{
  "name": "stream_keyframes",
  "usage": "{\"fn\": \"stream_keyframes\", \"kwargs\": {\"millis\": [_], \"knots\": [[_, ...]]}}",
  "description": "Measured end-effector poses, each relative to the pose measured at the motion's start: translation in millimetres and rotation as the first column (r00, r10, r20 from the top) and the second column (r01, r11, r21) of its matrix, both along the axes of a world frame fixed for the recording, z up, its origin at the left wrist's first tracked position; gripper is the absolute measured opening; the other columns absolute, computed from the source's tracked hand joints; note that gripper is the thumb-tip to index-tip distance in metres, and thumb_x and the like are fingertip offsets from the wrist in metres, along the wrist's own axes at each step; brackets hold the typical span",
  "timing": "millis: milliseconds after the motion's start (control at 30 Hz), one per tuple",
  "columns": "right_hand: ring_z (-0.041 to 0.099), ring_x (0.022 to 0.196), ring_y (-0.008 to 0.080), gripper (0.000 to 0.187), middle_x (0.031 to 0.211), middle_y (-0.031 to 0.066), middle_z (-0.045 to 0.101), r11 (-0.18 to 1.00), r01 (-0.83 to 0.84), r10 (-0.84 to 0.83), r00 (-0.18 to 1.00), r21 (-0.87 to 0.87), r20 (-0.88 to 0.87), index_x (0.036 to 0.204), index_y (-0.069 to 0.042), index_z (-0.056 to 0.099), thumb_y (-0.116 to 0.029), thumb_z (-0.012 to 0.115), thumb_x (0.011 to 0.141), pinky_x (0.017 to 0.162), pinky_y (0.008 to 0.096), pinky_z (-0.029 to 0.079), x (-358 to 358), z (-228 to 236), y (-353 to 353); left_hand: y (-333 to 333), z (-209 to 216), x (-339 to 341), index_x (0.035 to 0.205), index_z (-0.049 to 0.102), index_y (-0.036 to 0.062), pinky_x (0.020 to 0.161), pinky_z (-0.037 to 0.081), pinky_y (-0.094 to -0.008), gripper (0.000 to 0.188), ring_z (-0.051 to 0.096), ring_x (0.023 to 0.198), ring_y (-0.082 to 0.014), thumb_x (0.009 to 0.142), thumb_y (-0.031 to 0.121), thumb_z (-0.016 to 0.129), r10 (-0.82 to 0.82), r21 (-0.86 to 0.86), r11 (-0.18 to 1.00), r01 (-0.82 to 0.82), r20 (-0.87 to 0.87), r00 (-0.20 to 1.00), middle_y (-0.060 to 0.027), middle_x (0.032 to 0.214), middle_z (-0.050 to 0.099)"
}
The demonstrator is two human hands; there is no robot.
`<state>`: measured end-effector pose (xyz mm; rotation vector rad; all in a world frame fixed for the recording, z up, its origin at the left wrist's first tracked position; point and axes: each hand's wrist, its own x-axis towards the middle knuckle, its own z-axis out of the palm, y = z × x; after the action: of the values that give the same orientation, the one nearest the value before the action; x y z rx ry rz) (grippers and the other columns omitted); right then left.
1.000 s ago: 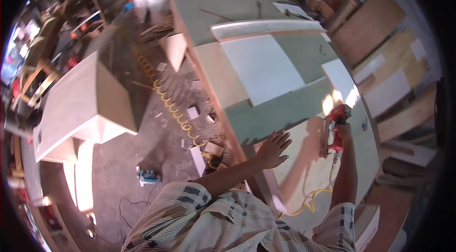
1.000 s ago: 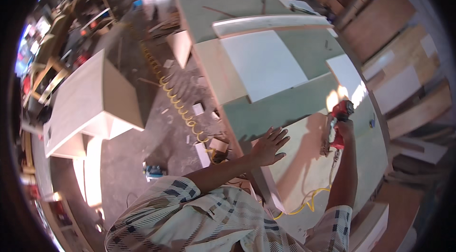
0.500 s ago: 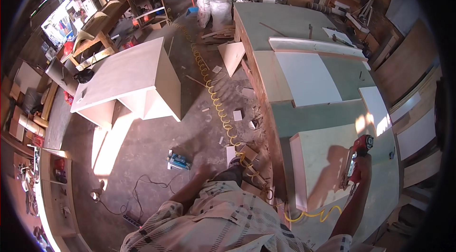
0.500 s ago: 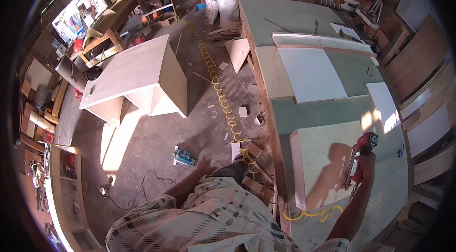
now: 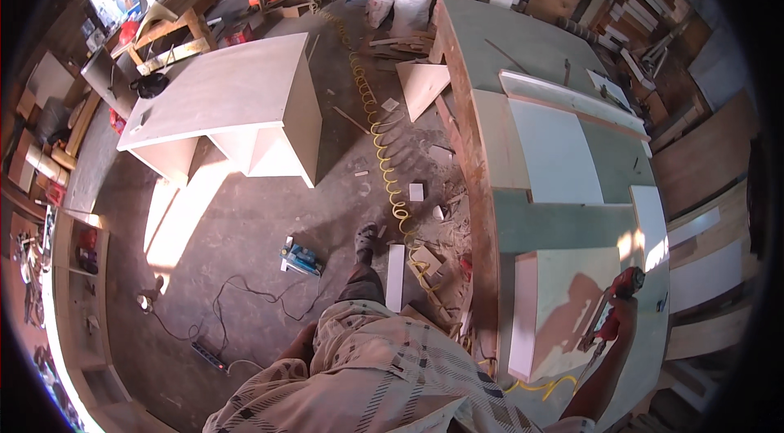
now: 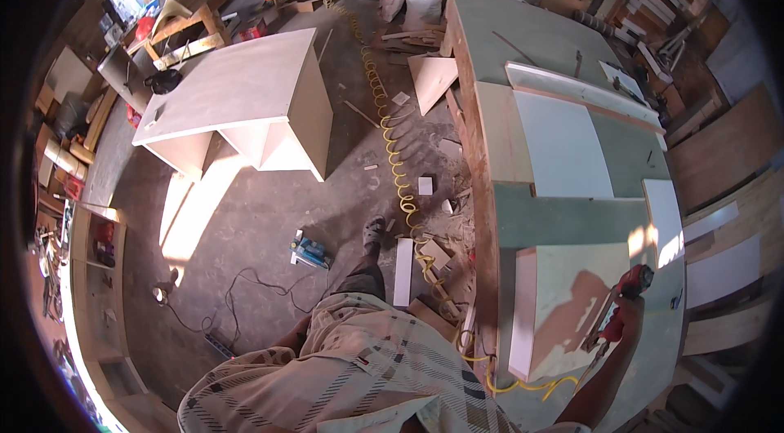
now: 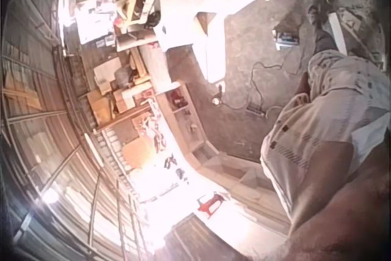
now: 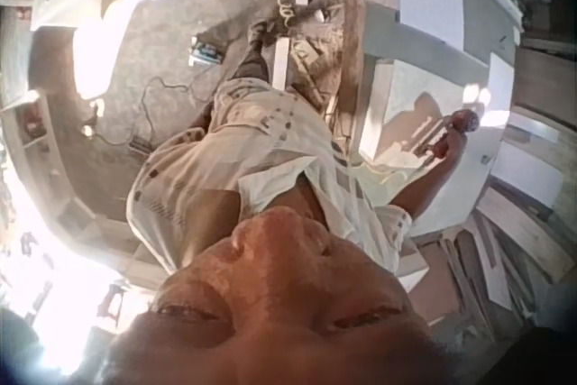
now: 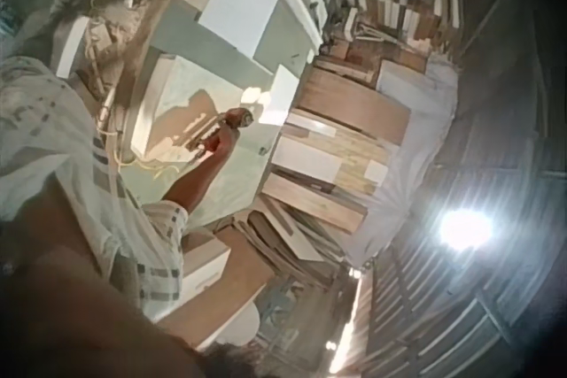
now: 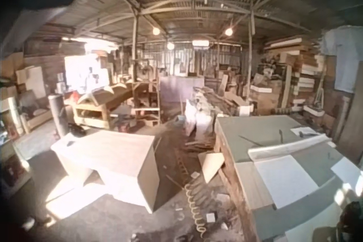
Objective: The person aligns white wooden panels on a table and joins them together with a pneumatic nail gun to create a rectangular frame. They then position a plywood sheet over the frame and secure it in place by hand and with the nail gun.
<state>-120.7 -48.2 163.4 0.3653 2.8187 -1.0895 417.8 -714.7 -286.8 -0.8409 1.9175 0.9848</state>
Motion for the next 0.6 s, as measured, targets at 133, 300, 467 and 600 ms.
{"fn": "stream_keyframes", "kwargs": {"millis": [133, 300, 467, 600], "knots": [[0.062, 0.051, 0.0206, 0.024, 0.068, 0.0069, 0.062, 0.998, -0.037, 0.044, 0.991, -0.056, 0.125, 0.097, -0.001, 0.064, -0.015, 0.078, 0.083, 0.046, 0.0374, 0.051, 0, 30, -96, -90, -9, -74, 0.108, 0.077, 0.0002, 0.092, 0.056, -0.0452, 0.054, 0.072, 0.11, -0.0369, 0.088, 0.049, 0.067, -0.112, -0.093, 0.992, 0.091, -0.253, 0.961, -0.0249, 0.114, 0.074], [0.061, 0.047, 0.0199, 0.025, 0.064, 0.0058, 0.059, 0.988, -0.105, 0.115, 0.99, -0.116, 0.086, 0.105, -0.002, 0.059, -0.01, 0.075, 0.088, 0.042, 0.0358, 0.051, 28, 83, -233, -203, 51, -176, 0.093, 0.079, 0.0003, 0.089, 0.056, -0.0474, 0.053, 0.073, 0.101, -0.0415, 0.086, 0.051, 0.067, 0.407, -0.227, 0.827, -0.515, -0.391, 0.826, -0.0237, 0.102, 0.076], [0.062, 0.049, 0.0184, 0.022, 0.067, 0.0057, 0.062, 0.984, -0.041, 0.064, 0.989, -0.173, 0.132, 0.107, -0.002, 0.062, -0.011, 0.074, 0.09, 0.045, 0.0343, 0.05, 7, 106, -377, -334, 130, -285, 0.114, 0.075, 0.004, 0.098, 0.053, -0.0507, 0.045, 0.067, 0.115, -0.0419, 0.092, 0.042, 0.065, 0.331, -0.329, 0.705, -0.628, -0.63, 0.702, -0.0277, 0.118, 0.071], [0.061, 0.054, 0.0153, 0.021, 0.072, 0.0045, 0.064, 0.92, -0.377, 0.328, 0.89, -0.108, -0.316, 0.103, -0.001, 0.067, -0.012, 0.076, 0.088, 0.046, 0.0337, 0.048, -44, 55, -441, -433, 188, -352, 0.117, 0.071, 0.0038, 0.098, 0.052, -0.0491, 0.032, 0.063, 0.116, -0.0437, 0.095, 0.027, 0.07, 0.082, -0.336, 0.492, -0.803, -0.901, 0.427, -0.0248, 0.118, 0.068]]}}
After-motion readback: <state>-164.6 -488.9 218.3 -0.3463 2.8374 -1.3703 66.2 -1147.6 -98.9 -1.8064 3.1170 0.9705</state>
